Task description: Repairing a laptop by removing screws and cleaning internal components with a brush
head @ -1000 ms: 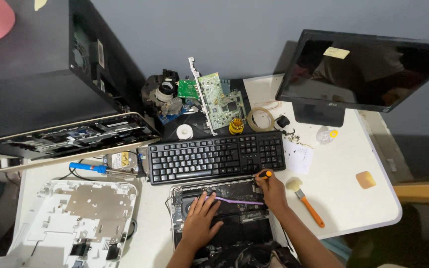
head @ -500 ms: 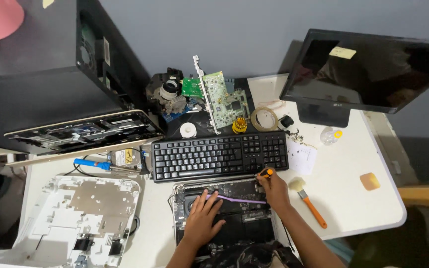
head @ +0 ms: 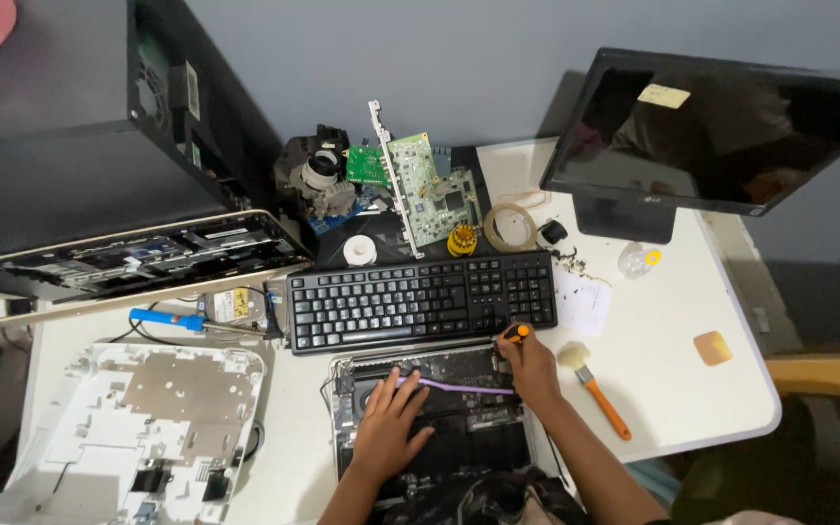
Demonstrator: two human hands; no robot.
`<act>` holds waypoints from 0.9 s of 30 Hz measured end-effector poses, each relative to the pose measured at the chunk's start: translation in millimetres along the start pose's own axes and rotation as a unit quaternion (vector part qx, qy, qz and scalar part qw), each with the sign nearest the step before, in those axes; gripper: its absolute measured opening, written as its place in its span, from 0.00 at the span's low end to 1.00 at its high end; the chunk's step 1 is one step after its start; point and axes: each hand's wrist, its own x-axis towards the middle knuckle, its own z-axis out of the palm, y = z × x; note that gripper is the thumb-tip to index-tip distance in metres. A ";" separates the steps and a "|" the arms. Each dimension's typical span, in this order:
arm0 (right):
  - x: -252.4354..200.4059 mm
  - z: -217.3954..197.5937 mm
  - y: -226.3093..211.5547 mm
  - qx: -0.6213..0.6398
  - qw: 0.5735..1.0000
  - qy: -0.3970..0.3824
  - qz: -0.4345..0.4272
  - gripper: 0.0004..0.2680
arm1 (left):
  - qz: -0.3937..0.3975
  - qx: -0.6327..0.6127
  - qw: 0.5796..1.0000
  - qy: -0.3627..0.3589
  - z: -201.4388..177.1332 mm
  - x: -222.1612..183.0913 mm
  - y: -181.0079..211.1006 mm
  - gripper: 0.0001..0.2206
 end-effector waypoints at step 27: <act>3.9 5.3 1.4 0.078 0.995 0.013 0.053 0.13 | -0.002 0.012 1.000 -0.005 -3.6 1.4 -0.3 0.29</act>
